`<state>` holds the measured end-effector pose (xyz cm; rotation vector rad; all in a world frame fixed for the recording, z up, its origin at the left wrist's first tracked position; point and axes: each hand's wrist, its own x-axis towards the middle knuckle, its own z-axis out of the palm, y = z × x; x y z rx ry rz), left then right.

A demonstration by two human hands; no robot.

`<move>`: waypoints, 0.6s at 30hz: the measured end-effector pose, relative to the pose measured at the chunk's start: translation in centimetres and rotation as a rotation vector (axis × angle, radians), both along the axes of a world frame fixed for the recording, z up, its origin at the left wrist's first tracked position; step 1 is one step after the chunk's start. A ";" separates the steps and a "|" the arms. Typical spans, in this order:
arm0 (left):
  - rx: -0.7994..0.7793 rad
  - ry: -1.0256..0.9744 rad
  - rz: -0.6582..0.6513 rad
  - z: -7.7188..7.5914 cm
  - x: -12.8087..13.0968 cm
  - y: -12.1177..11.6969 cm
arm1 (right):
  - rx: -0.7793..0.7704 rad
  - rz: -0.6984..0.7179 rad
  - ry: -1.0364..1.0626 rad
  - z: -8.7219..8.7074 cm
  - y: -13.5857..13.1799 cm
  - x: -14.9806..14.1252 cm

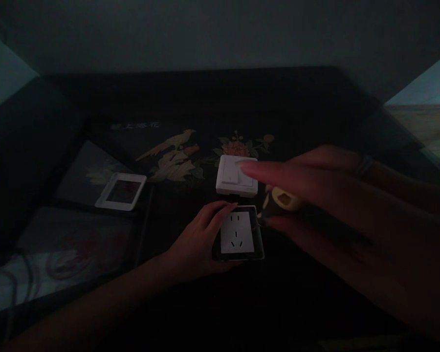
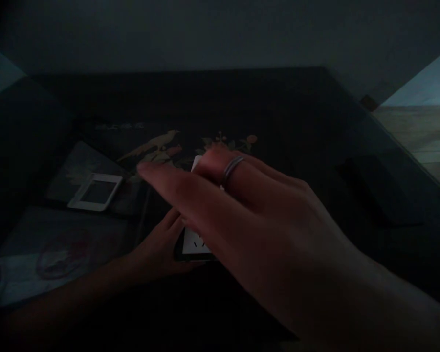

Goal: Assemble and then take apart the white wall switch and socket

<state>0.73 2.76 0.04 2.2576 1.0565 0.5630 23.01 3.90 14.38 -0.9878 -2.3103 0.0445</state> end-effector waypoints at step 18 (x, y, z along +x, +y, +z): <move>-0.006 0.014 -0.012 0.1 0.0 0.0 | -0.097 0.100 0.005 0.5 0.3 0.9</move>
